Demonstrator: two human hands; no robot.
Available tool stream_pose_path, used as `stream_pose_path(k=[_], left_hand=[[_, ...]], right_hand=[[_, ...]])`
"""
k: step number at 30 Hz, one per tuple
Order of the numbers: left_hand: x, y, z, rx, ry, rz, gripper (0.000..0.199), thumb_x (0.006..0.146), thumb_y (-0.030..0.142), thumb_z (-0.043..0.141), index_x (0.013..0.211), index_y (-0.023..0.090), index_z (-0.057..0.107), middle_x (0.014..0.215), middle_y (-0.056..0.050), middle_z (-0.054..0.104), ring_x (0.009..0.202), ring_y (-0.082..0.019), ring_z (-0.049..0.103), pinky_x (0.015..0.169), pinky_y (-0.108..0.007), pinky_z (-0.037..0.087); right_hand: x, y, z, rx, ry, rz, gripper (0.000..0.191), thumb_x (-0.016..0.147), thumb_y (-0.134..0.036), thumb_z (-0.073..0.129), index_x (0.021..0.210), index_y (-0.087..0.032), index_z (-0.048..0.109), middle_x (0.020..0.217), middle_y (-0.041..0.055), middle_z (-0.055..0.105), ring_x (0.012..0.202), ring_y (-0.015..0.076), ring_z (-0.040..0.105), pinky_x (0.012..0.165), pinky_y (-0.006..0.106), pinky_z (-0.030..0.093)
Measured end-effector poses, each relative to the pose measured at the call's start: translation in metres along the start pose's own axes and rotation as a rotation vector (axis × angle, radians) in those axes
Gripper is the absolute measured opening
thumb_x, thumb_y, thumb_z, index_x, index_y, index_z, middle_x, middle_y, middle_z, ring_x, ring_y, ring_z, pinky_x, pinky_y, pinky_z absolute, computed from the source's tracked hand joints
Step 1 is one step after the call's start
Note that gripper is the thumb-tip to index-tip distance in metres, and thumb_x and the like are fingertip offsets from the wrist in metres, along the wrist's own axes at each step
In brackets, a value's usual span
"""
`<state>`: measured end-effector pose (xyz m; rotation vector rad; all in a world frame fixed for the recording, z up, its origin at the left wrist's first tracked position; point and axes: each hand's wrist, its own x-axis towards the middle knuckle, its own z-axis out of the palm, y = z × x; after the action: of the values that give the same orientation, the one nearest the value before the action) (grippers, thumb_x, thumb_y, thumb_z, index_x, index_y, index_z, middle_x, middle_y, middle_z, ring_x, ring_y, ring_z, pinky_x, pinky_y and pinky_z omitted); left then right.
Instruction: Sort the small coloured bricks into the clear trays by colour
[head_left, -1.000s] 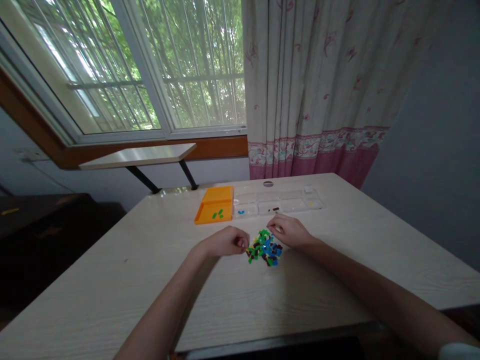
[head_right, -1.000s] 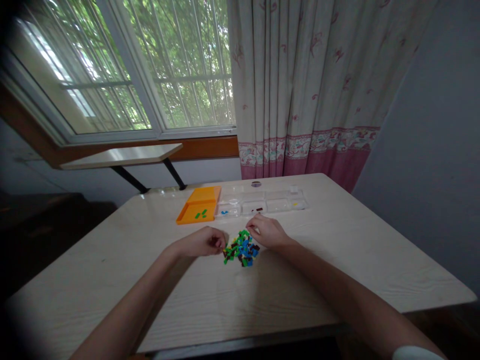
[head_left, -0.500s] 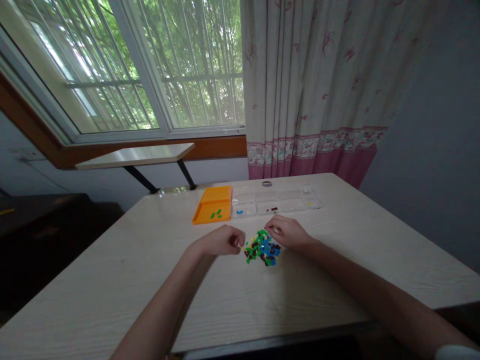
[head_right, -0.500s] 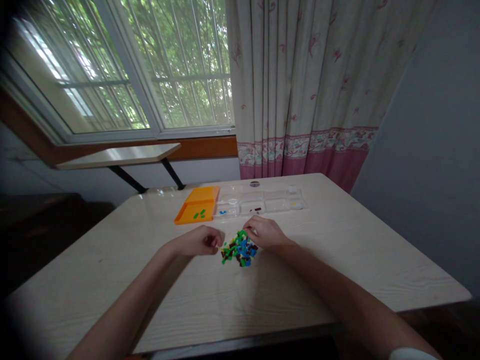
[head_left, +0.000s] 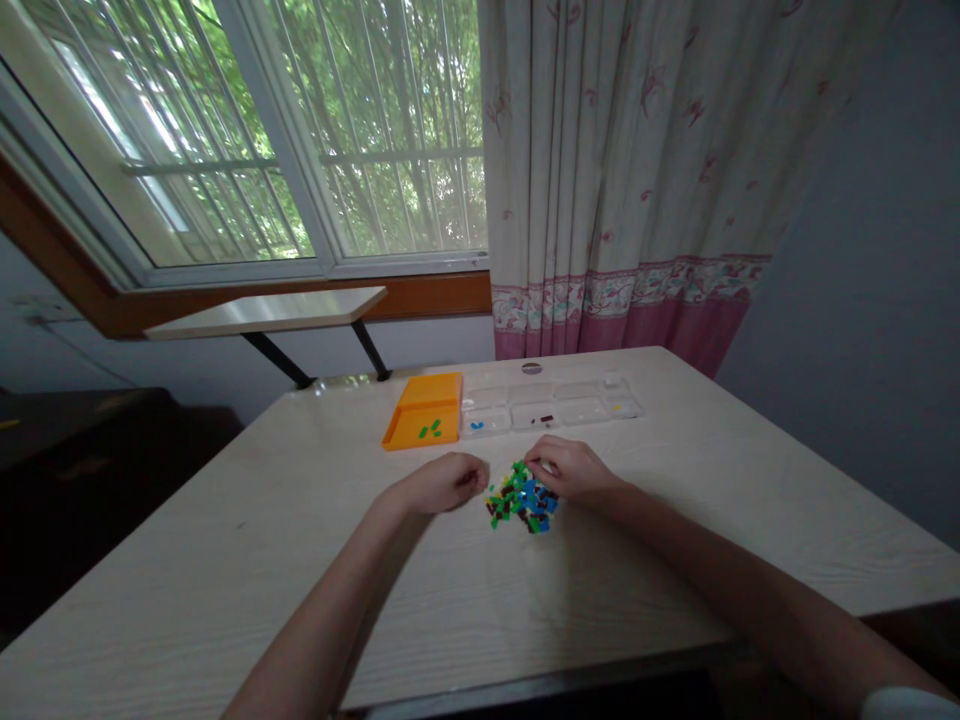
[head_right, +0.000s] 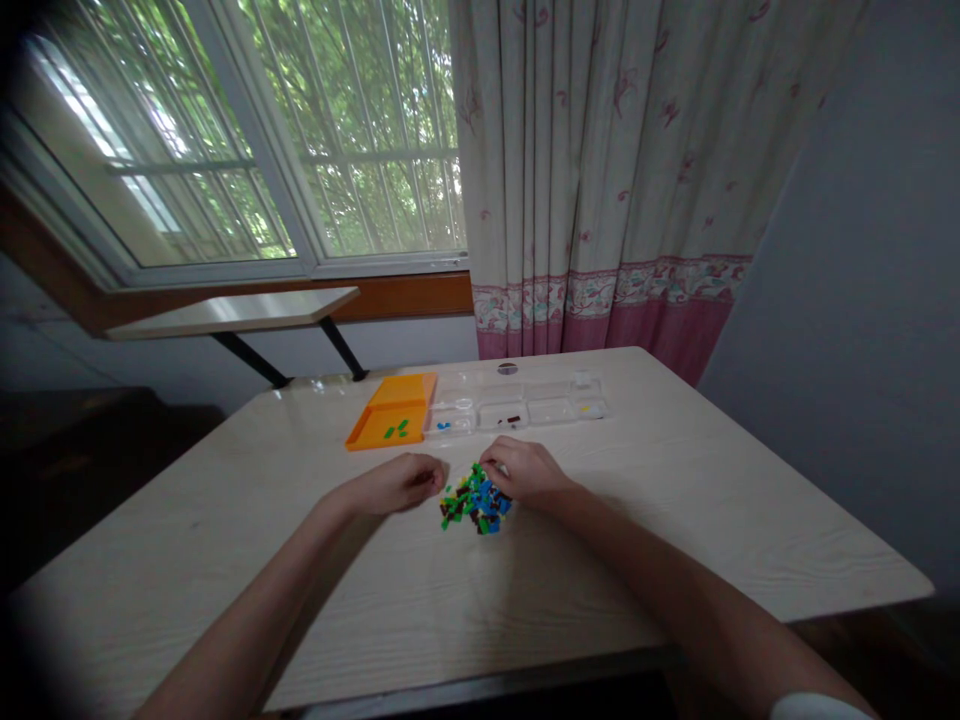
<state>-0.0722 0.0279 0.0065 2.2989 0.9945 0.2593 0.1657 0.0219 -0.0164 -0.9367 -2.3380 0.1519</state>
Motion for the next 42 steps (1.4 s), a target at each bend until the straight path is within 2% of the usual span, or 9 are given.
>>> stream_pose_path(k=[4, 9, 13, 17, 23, 28, 35, 42], left_hand=[[0.005, 0.008, 0.006, -0.129, 0.119, 0.026, 0.018, 0.077, 0.027, 0.044, 0.068, 0.013, 0.052, 0.063, 0.000, 0.048, 0.059, -0.010, 0.040, 0.056, -0.019, 0.034], [0.023, 0.019, 0.029, -0.590, 0.352, -0.008, 0.026, 0.074, 0.039, 0.051, 0.072, 0.013, 0.050, 0.060, 0.002, 0.045, 0.054, -0.008, 0.038, 0.052, -0.019, 0.031], [0.033, 0.025, 0.041, -0.824, 0.455, -0.035, 0.031, 0.070, 0.043, 0.057, 0.070, 0.013, 0.050, 0.053, 0.005, 0.041, 0.047, -0.006, 0.034, 0.047, -0.018, 0.026], [0.033, 0.029, 0.042, -0.865, 0.490, -0.035, 0.032, 0.067, 0.042, 0.061, 0.070, 0.012, 0.051, 0.054, 0.004, 0.045, 0.049, -0.006, 0.037, 0.047, -0.018, 0.026], [0.032, 0.030, 0.043, -0.915, 0.523, -0.050, 0.033, 0.063, 0.041, 0.065, 0.069, 0.012, 0.052, 0.055, 0.003, 0.050, 0.050, -0.006, 0.041, 0.049, -0.019, 0.029], [0.033, 0.031, 0.044, -0.925, 0.538, -0.089, 0.037, 0.058, 0.043, 0.069, 0.064, 0.011, 0.052, 0.051, 0.004, 0.049, 0.046, -0.005, 0.039, 0.046, -0.018, 0.027], [0.030, 0.037, 0.039, -0.929, 0.514, -0.117, 0.033, 0.056, 0.040, 0.070, 0.061, 0.011, 0.054, 0.050, 0.004, 0.050, 0.045, -0.005, 0.039, 0.045, -0.018, 0.028], [0.030, 0.038, 0.039, -0.929, 0.516, -0.117, 0.029, 0.058, 0.037, 0.068, 0.060, 0.012, 0.053, 0.047, 0.005, 0.046, 0.045, -0.005, 0.037, 0.046, -0.018, 0.028]], right_hand=[[0.000, -0.003, 0.002, 0.011, 0.022, -0.013, 0.015, 0.081, -0.021, 0.047, 0.086, -0.020, 0.061, 0.083, 0.0027, 0.062, 0.075, 0.0114, 0.057, 0.066, 0.020, 0.043], [0.001, -0.012, 0.006, 0.028, 0.137, 0.017, 0.015, 0.080, -0.027, 0.050, 0.089, -0.021, 0.060, 0.083, 0.0023, 0.063, 0.073, 0.0114, 0.058, 0.066, 0.021, 0.044], [0.003, -0.017, 0.007, 0.039, 0.233, 0.045, 0.014, 0.080, -0.030, 0.051, 0.084, -0.020, 0.060, 0.078, 0.0023, 0.063, 0.070, 0.0116, 0.057, 0.063, 0.021, 0.043], [0.003, -0.017, 0.009, 0.062, 0.277, 0.074, 0.013, 0.079, -0.029, 0.052, 0.081, -0.020, 0.060, 0.074, 0.0017, 0.061, 0.059, 0.0099, 0.053, 0.057, 0.020, 0.042], [0.003, -0.017, 0.010, 0.070, 0.290, 0.111, 0.011, 0.079, -0.027, 0.052, 0.078, -0.020, 0.061, 0.074, 0.0018, 0.062, 0.059, 0.0103, 0.053, 0.055, 0.020, 0.041], [0.003, -0.018, 0.008, 0.066, 0.289, 0.085, 0.011, 0.079, -0.026, 0.051, 0.079, -0.020, 0.061, 0.074, 0.0016, 0.062, 0.057, 0.0099, 0.053, 0.056, 0.021, 0.042], [0.002, -0.015, 0.007, 0.017, 0.292, 0.006, 0.013, 0.080, -0.026, 0.049, 0.081, -0.021, 0.061, 0.076, 0.0023, 0.064, 0.065, 0.0113, 0.057, 0.063, 0.022, 0.044], [0.001, -0.014, 0.006, 0.001, 0.283, -0.009, 0.013, 0.080, -0.026, 0.049, 0.082, -0.021, 0.061, 0.077, 0.0023, 0.064, 0.070, 0.0119, 0.059, 0.066, 0.022, 0.044]])
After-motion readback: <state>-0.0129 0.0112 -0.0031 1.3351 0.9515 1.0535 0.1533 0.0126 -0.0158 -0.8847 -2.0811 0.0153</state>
